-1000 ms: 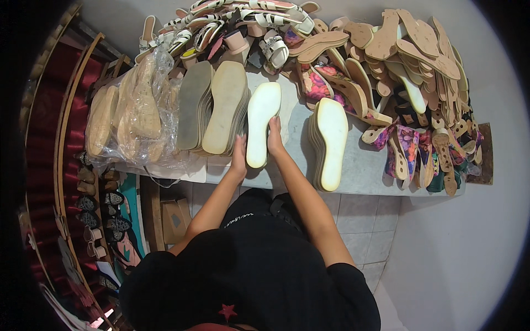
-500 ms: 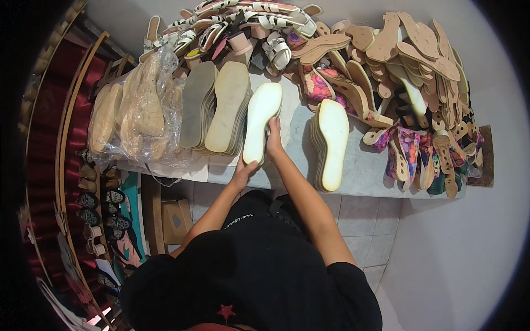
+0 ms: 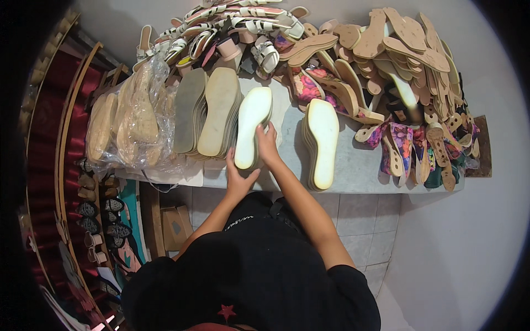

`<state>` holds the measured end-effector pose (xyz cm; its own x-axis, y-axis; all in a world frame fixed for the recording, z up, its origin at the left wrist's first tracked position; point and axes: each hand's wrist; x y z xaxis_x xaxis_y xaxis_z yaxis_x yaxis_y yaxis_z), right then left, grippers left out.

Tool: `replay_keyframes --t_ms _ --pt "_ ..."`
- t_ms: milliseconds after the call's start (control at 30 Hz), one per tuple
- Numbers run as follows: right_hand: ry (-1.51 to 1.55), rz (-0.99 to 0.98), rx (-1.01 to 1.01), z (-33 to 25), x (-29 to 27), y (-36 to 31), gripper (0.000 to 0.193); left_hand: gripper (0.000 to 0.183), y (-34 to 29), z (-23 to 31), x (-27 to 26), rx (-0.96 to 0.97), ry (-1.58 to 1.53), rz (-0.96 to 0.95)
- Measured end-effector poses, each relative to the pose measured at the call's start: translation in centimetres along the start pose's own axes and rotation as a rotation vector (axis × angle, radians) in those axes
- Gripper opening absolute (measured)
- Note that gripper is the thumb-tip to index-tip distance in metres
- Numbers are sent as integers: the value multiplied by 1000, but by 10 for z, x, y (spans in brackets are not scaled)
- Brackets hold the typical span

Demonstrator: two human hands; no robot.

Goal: The recorder is sorting and organizing various shoe soles on a workbench in a shoe manufacturing facility.

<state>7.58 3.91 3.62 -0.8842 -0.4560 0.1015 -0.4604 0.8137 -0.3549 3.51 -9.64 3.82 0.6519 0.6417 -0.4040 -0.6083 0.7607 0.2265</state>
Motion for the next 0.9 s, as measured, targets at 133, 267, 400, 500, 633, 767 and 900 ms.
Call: replay_keyframes --t_ms 133,267,400,500,633,767,900 --pt "-237 -54 -356 -81 -52 -72 49 75 -13 33 -22 179 3 6" --pt "-252 264 -529 -110 -131 -80 42 57 -13 55 -22 280 -24 13" --pt "24 405 -228 -73 -191 -49 46 55 18 68 25 103 -295 -336" --pt "94 315 148 -29 -205 -29 68 70 35 49 88 -272 -534 -441" --pt "195 18 245 -30 -182 -33 67 94 44 53 131 -779 -837 -495" --pt "168 -23 204 -7 -187 -24 62 115 40 50 161 -660 -881 -572" --pt "184 -60 221 5 -196 -22 61 109 37 59 161 -700 -772 -431"
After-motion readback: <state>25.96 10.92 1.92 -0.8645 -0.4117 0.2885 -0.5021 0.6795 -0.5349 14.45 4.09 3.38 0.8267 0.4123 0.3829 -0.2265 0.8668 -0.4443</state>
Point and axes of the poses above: each hand's wrist, its own y-axis towards the middle knuckle, its own x-axis out of the palm, z = x × y, and after that the axes turned 6 degrees about x, right-handed
